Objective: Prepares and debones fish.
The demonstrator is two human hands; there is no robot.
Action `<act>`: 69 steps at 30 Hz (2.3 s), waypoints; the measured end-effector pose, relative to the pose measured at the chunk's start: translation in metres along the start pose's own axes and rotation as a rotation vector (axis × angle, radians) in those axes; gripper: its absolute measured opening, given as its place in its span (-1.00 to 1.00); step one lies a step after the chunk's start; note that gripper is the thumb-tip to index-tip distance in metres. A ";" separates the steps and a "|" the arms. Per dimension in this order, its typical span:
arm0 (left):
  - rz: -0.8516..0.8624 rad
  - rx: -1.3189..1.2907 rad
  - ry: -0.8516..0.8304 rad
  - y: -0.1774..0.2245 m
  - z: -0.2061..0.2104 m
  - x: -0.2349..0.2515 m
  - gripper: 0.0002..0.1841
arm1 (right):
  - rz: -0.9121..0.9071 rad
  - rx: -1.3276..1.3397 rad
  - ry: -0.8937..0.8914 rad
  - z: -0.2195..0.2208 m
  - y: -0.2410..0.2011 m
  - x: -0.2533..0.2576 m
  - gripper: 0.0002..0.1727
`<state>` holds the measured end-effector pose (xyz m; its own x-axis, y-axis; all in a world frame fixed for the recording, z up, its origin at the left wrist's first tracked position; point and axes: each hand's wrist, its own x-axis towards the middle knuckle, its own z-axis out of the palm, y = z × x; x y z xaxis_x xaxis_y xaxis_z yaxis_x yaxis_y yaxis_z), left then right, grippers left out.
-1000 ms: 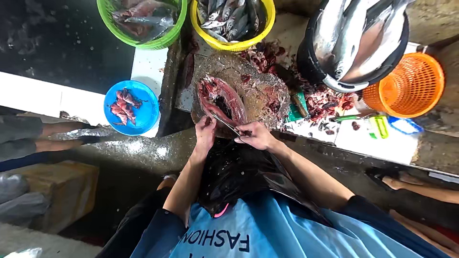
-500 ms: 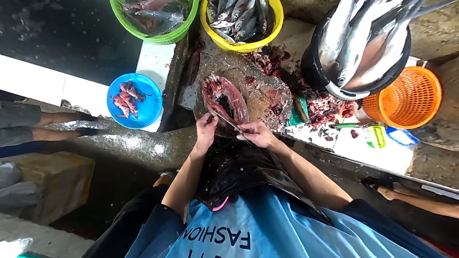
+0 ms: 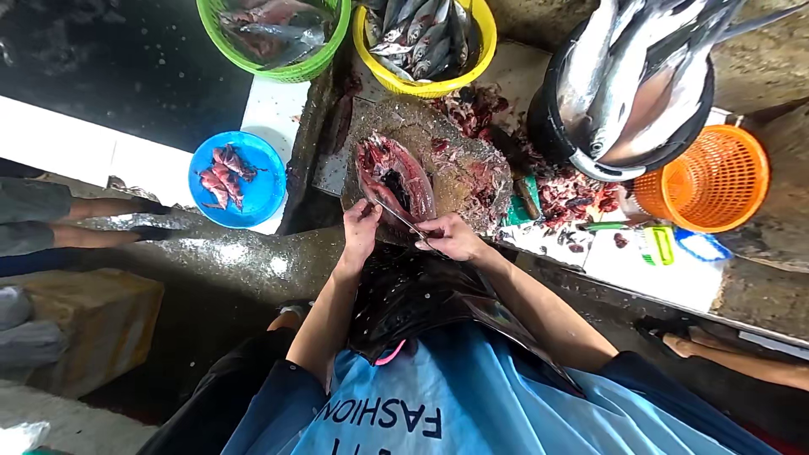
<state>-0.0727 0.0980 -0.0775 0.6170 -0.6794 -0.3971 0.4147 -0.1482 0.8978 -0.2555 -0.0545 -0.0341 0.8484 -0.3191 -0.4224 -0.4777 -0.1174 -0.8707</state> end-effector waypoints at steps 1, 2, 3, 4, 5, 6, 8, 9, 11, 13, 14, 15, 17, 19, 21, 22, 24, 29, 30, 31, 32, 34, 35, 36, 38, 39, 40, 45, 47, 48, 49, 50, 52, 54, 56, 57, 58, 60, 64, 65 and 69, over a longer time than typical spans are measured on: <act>-0.006 -0.009 0.014 -0.001 0.000 0.001 -0.78 | 0.014 -0.046 -0.011 0.000 0.000 0.000 -0.69; -0.016 -0.019 0.029 -0.002 0.001 0.002 -0.78 | 0.021 -0.092 -0.019 0.000 0.000 -0.001 -0.69; -0.024 -0.043 0.046 -0.004 0.004 0.004 -0.79 | 0.028 -0.123 -0.022 -0.001 0.000 -0.002 -0.68; -0.031 -0.081 0.067 -0.007 0.007 0.006 -0.80 | 0.032 -0.147 -0.019 0.000 0.000 -0.005 -0.67; -0.036 -0.135 0.097 -0.011 0.010 0.010 -0.80 | 0.033 -0.163 -0.015 0.000 0.000 -0.007 -0.66; -0.039 -0.173 0.118 -0.013 0.012 0.012 -0.79 | 0.033 -0.176 -0.015 0.000 0.001 -0.008 -0.65; -0.049 -0.204 0.154 -0.013 0.014 0.014 -0.81 | 0.020 -0.201 -0.015 0.002 0.004 -0.011 -0.65; -0.055 -0.208 0.173 -0.012 0.013 0.014 -0.82 | 0.019 -0.215 -0.022 0.003 0.006 -0.013 -0.65; -0.063 -0.222 0.183 -0.010 0.010 0.015 -0.81 | 0.031 -0.233 -0.039 0.002 0.009 -0.017 -0.62; -0.061 -0.227 0.162 -0.009 0.009 0.016 -0.81 | 0.016 -0.212 -0.017 -0.001 0.010 -0.020 -0.59; -0.056 -0.222 0.142 -0.009 0.009 0.016 -0.79 | 0.002 -0.178 0.000 -0.001 0.011 -0.021 -0.58; -0.045 -0.206 0.120 -0.009 0.009 0.015 -0.78 | -0.010 -0.139 0.013 -0.002 0.011 -0.021 -0.58; -0.005 -0.143 0.086 -0.009 0.007 0.016 -0.75 | -0.042 -0.079 0.028 -0.003 0.010 -0.016 -0.60; 0.021 -0.069 0.067 -0.009 0.006 0.016 -0.74 | -0.041 -0.110 0.009 -0.005 0.007 -0.009 -0.63; 0.029 -0.033 0.093 -0.008 0.005 0.017 -0.79 | -0.002 -0.198 -0.027 -0.006 0.004 -0.004 -0.63; 0.026 -0.035 0.105 -0.008 0.004 0.016 -0.80 | 0.021 -0.238 -0.037 -0.006 0.003 -0.003 -0.62; 0.011 -0.049 0.120 -0.009 0.004 0.015 -0.81 | 0.040 -0.283 -0.041 -0.005 0.001 -0.005 -0.60; 0.004 -0.054 0.168 -0.012 0.008 0.009 -0.83 | 0.043 -0.348 -0.077 -0.005 0.006 -0.017 -0.57; -0.006 -0.070 0.193 -0.012 0.007 0.012 -0.82 | 0.034 -0.344 -0.075 -0.005 0.009 -0.020 -0.57; -0.013 -0.079 0.200 -0.011 0.007 0.013 -0.82 | 0.021 -0.327 -0.065 -0.005 0.010 -0.022 -0.56; -0.015 -0.078 0.192 -0.008 0.007 0.014 -0.82 | -0.002 -0.299 -0.047 -0.006 0.011 -0.023 -0.55; -0.006 -0.070 0.159 -0.006 0.008 0.014 -0.80 | -0.067 -0.223 0.013 -0.005 0.011 -0.023 -0.58; 0.006 -0.056 0.143 -0.006 0.008 0.014 -0.79 | -0.074 -0.194 0.024 -0.004 0.009 -0.021 -0.59; 0.022 -0.045 0.127 -0.006 0.009 0.013 -0.79 | -0.067 -0.177 0.026 -0.004 0.006 -0.017 -0.60; 0.045 -0.039 0.103 -0.007 0.009 0.013 -0.78 | -0.066 -0.166 0.027 -0.002 0.002 -0.009 -0.62; 0.044 -0.048 0.105 -0.007 0.009 0.013 -0.79 | -0.074 -0.172 0.026 -0.001 0.001 -0.006 -0.64; 0.037 -0.065 0.117 -0.007 0.009 0.013 -0.79 | -0.075 -0.187 0.015 0.000 0.001 -0.004 -0.65; 0.021 -0.092 0.169 -0.011 0.013 0.010 -0.77 | -0.039 -0.130 -0.054 0.009 0.008 -0.007 -0.68; 0.020 -0.101 0.156 -0.010 0.015 0.011 -0.76 | -0.056 0.032 -0.054 0.012 0.014 -0.008 -0.69; 0.014 -0.109 0.153 -0.010 0.014 0.011 -0.76 | -0.066 0.105 -0.055 0.014 0.015 -0.009 -0.68; 0.009 -0.114 0.152 -0.010 0.014 0.011 -0.77 | -0.068 0.154 -0.057 0.016 0.015 -0.010 -0.69; 0.008 -0.117 0.151 -0.009 0.013 0.010 -0.77 | -0.063 0.176 -0.060 0.018 0.014 -0.010 -0.71; 0.018 -0.122 0.144 -0.010 0.014 0.011 -0.78 | -0.043 0.115 -0.058 0.018 0.011 -0.008 -0.75; 0.016 -0.115 0.149 -0.011 0.014 0.012 -0.79 | -0.029 0.004 -0.041 0.018 0.011 -0.008 -0.75; 0.008 -0.104 0.171 -0.012 0.015 0.011 -0.81 | -0.039 -0.110 -0.019 0.017 0.010 -0.010 -0.75; 0.006 -0.102 0.181 -0.011 0.016 0.011 -0.80 | -0.044 -0.160 -0.014 0.016 0.008 -0.011 -0.74; 0.001 -0.103 0.188 -0.011 0.018 0.010 -0.80 | -0.045 -0.198 -0.013 0.015 0.006 -0.013 -0.73; -0.008 -0.103 0.197 -0.010 0.021 0.009 -0.79 | -0.043 -0.251 -0.005 0.013 0.004 -0.015 -0.72; -0.022 -0.108 0.239 -0.009 0.022 0.010 -0.77 | -0.015 -0.294 -0.022 0.013 0.005 -0.018 -0.71; -0.030 -0.120 0.251 -0.008 0.021 0.011 -0.76 | -0.005 -0.297 -0.038 0.012 0.005 -0.020 -0.70; -0.046 -0.163 0.233 -0.003 0.017 0.014 -0.75 | -0.022 -0.283 -0.040 0.007 0.007 -0.025 -0.68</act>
<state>-0.0766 0.0772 -0.0829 0.7243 -0.4883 -0.4867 0.5361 -0.0450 0.8430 -0.2780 -0.0407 -0.0312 0.8649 -0.2768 -0.4188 -0.4990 -0.3838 -0.7770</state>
